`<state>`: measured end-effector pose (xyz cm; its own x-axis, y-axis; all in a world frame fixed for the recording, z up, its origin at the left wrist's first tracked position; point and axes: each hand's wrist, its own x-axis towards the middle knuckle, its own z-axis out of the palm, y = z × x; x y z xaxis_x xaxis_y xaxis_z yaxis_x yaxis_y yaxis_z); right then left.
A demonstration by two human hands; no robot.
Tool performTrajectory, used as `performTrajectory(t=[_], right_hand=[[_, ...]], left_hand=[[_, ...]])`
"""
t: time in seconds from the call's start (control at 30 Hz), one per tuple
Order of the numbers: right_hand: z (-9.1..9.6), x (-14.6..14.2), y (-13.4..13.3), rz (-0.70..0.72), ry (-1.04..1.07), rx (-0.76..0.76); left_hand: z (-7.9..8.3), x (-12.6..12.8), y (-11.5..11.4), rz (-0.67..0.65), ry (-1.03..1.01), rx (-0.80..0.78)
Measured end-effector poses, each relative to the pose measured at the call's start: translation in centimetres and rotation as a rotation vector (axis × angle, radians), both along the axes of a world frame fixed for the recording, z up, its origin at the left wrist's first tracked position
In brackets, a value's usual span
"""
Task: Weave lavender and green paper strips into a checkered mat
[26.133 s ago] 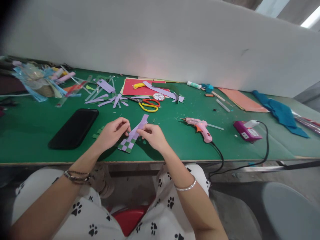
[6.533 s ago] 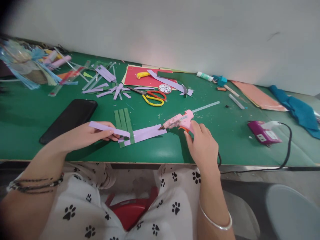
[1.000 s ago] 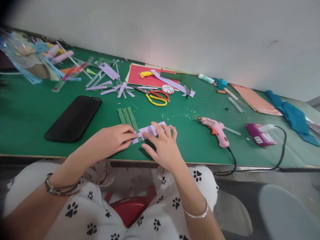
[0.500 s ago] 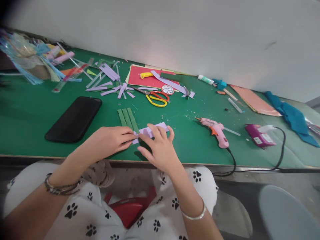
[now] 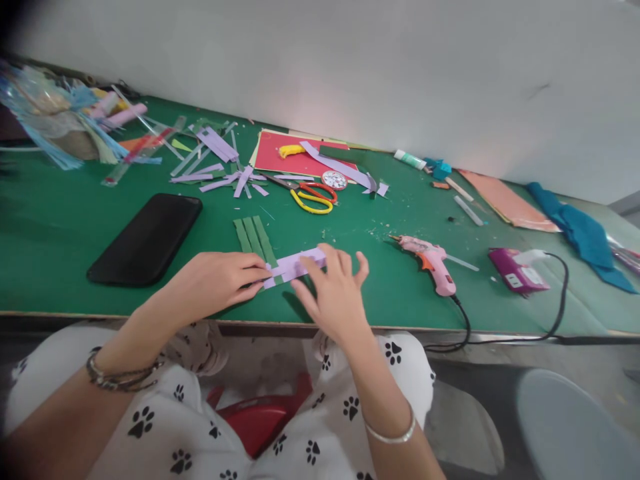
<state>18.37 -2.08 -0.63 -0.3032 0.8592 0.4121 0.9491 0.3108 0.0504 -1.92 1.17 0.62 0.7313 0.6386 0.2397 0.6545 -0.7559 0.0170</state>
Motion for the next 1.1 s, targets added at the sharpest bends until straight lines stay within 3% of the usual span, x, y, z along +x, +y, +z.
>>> performTrajectory(t=[0.13,0.67,0.9,1.1], right_hand=[[-0.1,-1.3,-0.5,0.15,-0.017,-0.102],[-0.1,1.8,0.5,-0.125,-0.022,-0.007],[0.1,-0.7,-0.6,0.182,-0.033,-0.138],[-0.1,0.5,-0.1,0.04,-0.001,-0.08]], left_hand=[[0.0,0.0,0.0,-0.006,-0.008,-0.003],[0.0,-0.1,0.0,0.0,-0.016,-0.02],[0.0,-0.1,0.0,-0.002,-0.03,-0.018],[0.0,-0.1,0.0,0.001,-0.017,-0.039]])
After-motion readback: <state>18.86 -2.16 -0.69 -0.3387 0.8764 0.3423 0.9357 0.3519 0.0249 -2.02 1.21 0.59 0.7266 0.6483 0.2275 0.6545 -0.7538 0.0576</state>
